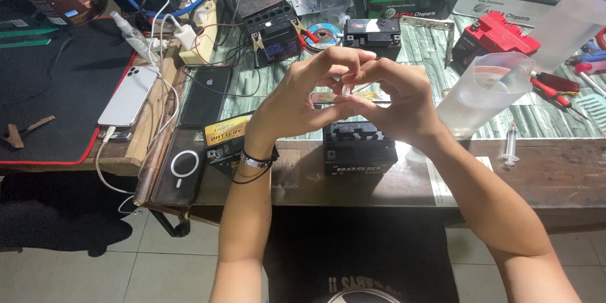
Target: Filling small battery cells with liquid using a syringe at a workbench
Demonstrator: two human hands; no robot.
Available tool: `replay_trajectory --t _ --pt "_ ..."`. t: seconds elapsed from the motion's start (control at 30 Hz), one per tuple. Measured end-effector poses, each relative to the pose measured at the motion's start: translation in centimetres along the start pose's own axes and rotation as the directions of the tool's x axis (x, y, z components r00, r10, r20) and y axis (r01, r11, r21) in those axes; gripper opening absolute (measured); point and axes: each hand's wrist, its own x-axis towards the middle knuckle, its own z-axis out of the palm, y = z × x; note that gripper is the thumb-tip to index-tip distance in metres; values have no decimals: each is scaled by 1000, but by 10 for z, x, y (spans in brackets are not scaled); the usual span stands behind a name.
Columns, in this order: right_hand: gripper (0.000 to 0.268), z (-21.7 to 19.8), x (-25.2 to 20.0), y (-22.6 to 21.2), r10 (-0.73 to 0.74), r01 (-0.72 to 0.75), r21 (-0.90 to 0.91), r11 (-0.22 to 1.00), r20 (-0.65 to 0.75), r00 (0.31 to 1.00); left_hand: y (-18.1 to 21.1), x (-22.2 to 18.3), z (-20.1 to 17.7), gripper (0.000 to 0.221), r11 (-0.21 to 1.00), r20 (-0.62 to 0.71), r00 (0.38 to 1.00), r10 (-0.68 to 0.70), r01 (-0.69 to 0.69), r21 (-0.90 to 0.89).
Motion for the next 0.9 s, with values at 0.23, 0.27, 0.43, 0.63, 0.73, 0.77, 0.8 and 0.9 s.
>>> replay_trajectory --t 0.23,0.27,0.43,0.63,0.73,0.77,0.8,0.9 --pt "29 1 0 -1 -2 2 10 1000 0 1000 -4 -3 -1 39 1000 10 1000 -1 1 2" --pt "29 1 0 0 0 0 18 1000 3 1000 -3 -2 -1 39 1000 13 1000 -3 3 3" --pt "29 1 0 -1 7 -7 29 1000 3 1000 -2 -3 -1 40 1000 17 1000 -15 14 5" --pt "29 1 0 -1 19 -18 19 1000 -2 1000 -3 -4 0 41 1000 18 1000 -16 16 9" --pt "29 1 -1 0 18 -18 27 999 -3 1000 -3 -5 1 41 1000 16 1000 -15 14 16" --pt "30 1 -1 0 10 -10 27 1000 -2 1000 -4 -4 0 42 1000 16 1000 -13 12 9" --pt "30 1 -1 1 2 -2 28 1000 0 1000 -4 -4 0 43 1000 17 1000 -10 10 1" --pt "33 2 0 -4 18 -18 58 998 -10 1000 1 -2 -1 45 1000 19 1000 -14 14 -3"
